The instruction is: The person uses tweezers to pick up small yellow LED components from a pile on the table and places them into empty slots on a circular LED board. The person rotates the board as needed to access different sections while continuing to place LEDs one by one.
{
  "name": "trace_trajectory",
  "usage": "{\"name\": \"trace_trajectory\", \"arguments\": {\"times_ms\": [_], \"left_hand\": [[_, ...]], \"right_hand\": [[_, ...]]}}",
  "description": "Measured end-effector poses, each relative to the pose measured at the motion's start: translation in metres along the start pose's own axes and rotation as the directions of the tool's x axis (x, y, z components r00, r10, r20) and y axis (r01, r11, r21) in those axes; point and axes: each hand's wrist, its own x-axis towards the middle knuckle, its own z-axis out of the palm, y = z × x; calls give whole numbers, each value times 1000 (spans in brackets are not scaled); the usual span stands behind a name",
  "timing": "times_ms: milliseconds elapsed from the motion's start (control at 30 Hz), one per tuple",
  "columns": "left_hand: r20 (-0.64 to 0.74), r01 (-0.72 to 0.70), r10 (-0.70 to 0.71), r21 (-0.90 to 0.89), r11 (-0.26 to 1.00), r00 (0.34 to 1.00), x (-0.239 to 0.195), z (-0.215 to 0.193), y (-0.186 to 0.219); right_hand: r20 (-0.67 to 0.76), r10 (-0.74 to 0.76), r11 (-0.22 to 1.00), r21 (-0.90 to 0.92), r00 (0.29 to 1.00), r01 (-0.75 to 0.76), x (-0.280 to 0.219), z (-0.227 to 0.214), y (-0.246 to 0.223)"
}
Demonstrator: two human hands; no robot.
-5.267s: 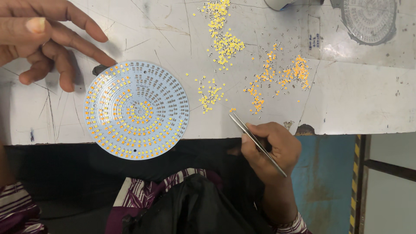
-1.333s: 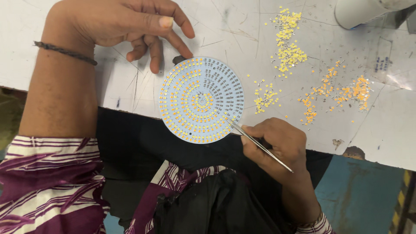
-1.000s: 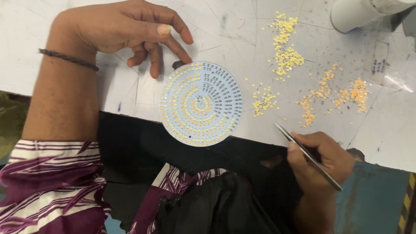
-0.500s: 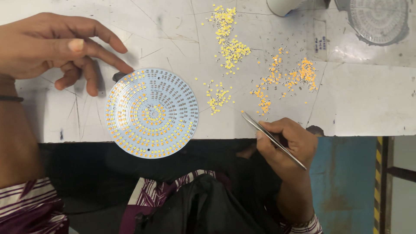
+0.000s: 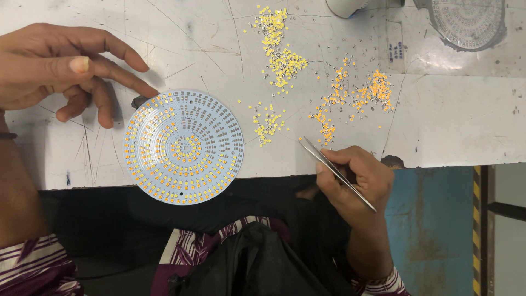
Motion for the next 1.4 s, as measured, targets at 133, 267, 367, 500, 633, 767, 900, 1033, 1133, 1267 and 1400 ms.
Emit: {"name": "trace_trajectory", "arguments": {"times_ms": [133, 267, 367, 500, 633, 767, 900, 1033, 1133, 1267, 1400], "left_hand": [[11, 3, -3, 12, 1000, 1000, 2, -2, -1], [17, 5, -4, -8, 1000, 1000, 2, -1, 0], [9, -7, 7, -40, 999, 1000, 1, 3, 7], [48, -57, 56, 2, 998, 997, 4, 13, 26], [33, -66, 65, 30, 997, 997, -2, 26, 49], [0, -82, 83, 58, 995, 997, -1, 39, 66], [-126, 57, -43, 113, 992, 991, -1, 47, 75], [-168, 49, -27, 129, 990, 985, -2, 50, 75], [-153, 35, -20, 97, 995, 988, 0, 49, 73], [-161, 34, -19, 96, 995, 987, 1, 49, 71], [-152, 30, -17, 85, 996, 988, 1, 49, 72]], "right_hand": [[-22, -13, 1000, -22, 1000, 12, 2, 0, -1], [-17, -9, 998, -58, 1000, 8, 1, 1, -1], [-7, 1, 1000, -20, 1000, -1, -1, 1, 1], [-18, -33, 999, -29, 999, 33, -2, 1, 2], [9, -36, 994, 108, 999, 34, -3, 11, -12], [201, -139, 967, 237, 970, 90, 6, 37, -28], [314, -314, 943, 217, 896, 254, 26, 56, -37], [360, -303, 944, 241, 882, 226, 32, 59, -42], [354, -320, 940, 235, 879, 247, 32, 61, -43], [346, -339, 935, 229, 875, 272, 32, 62, -44], [357, -358, 928, 234, 863, 289, 34, 63, -45]]}}
